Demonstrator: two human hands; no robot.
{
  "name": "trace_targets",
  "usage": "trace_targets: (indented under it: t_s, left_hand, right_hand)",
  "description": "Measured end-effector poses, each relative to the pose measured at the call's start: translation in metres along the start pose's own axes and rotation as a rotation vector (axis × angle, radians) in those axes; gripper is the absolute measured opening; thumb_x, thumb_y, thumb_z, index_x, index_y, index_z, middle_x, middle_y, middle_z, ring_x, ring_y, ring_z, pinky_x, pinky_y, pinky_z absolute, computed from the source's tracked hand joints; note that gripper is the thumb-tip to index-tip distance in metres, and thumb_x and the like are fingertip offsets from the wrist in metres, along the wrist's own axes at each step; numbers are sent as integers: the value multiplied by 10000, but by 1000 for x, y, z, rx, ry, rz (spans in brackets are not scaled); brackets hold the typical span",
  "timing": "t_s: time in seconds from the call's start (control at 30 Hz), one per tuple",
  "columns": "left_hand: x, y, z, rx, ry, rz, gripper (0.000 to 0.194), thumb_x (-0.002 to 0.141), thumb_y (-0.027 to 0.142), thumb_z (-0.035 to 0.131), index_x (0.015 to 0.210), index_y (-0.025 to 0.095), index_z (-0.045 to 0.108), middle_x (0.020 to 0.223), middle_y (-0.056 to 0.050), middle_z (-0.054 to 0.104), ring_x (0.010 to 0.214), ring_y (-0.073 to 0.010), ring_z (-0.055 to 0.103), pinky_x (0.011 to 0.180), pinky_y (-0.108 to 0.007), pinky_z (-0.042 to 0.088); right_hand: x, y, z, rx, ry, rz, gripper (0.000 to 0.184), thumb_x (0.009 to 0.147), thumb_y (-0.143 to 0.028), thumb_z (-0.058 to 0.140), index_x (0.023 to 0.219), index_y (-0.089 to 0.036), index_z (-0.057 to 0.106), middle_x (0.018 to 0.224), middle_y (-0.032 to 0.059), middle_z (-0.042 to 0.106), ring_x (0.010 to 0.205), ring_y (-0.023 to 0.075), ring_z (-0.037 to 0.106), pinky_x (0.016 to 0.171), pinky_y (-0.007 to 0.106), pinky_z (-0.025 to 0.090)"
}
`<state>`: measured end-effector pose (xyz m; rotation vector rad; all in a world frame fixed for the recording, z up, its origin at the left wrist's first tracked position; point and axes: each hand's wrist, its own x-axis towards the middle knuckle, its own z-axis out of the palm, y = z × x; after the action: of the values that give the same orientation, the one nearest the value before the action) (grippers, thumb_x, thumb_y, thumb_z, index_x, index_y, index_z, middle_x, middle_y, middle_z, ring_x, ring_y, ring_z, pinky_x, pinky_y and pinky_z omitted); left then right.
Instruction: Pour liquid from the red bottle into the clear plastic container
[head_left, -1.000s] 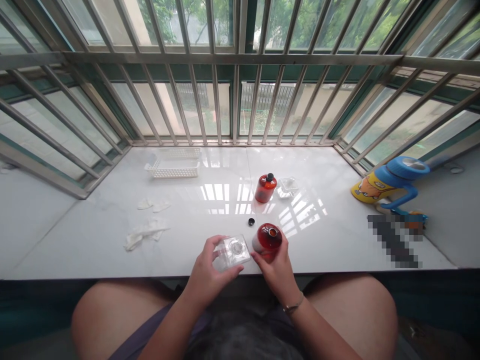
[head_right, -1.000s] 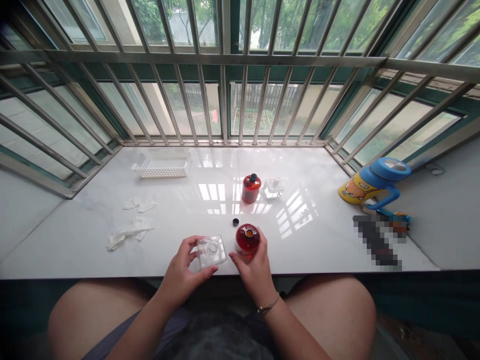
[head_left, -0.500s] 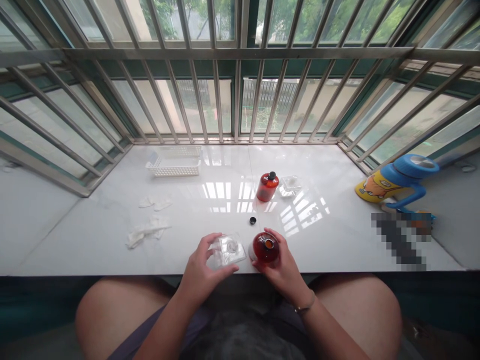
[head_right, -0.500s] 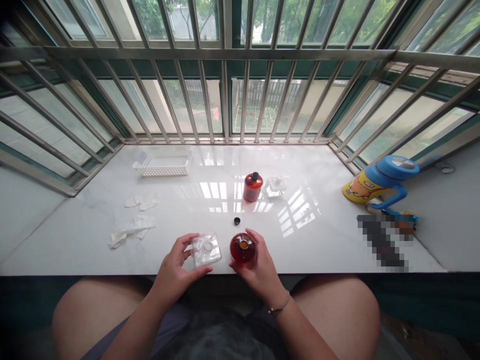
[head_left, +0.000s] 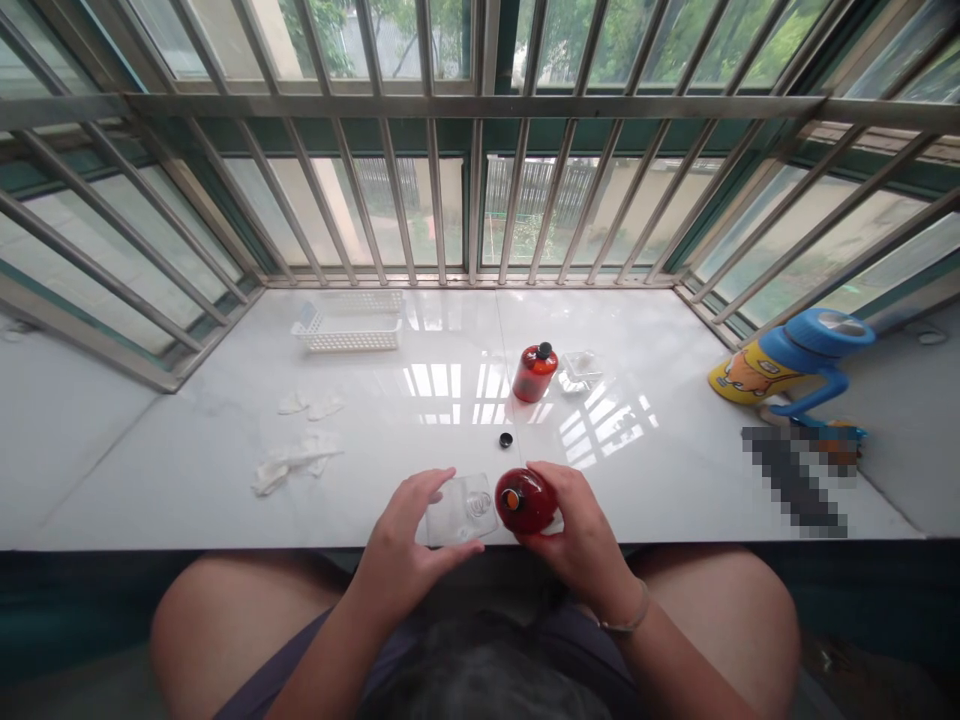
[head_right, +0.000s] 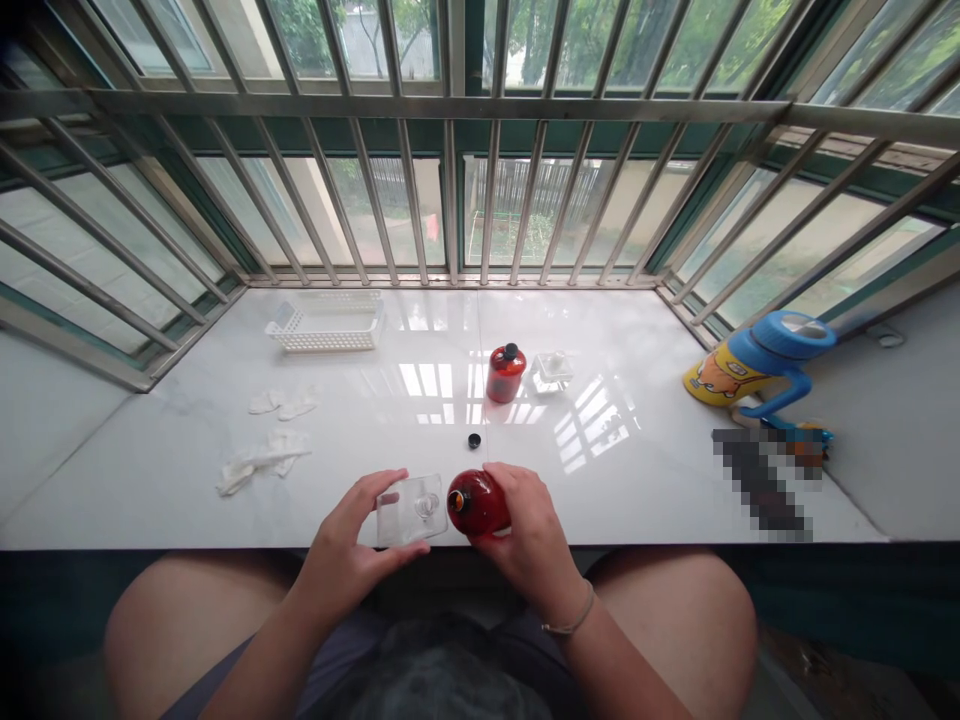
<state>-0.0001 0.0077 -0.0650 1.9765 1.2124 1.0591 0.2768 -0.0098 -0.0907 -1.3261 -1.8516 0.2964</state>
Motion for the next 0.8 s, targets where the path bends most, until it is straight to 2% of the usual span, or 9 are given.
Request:
trace_targets:
  t_s: [0.37, 0.63, 0.8]
  left_hand:
    - [-2, 1, 6, 41, -36, -34, 750, 800, 414, 959, 1464, 361, 615, 1394, -59, 715, 1183, -286, 751, 1002, -465, 700]
    - [-1, -3, 9, 3, -71, -63, 744, 797, 413, 961, 1455, 363, 616, 1414, -57, 700, 1235, -285, 726, 1032, -464, 688]
    - [0, -1, 7, -71, -111, -122, 717, 808, 439, 948, 1445, 347, 632, 1424, -67, 690, 1285, -304, 699, 1047, -499, 684]
  right_hand:
    - [6, 1, -16, -184, -89, -101, 786, 833, -79, 748, 1549, -318, 530, 1370, 116, 669, 1224, 354, 635, 1054, 579, 541]
    - [13, -1, -22, -245, -134, -137, 791, 841, -82, 751, 1564, -316, 530, 1346, 112, 676, 1209, 349, 644, 1146, 637, 468]
    - [20, -3, -29, -226, -164, -155, 828, 828, -59, 745, 1578, -329, 522, 1357, 107, 670, 1218, 351, 616, 1090, 599, 526]
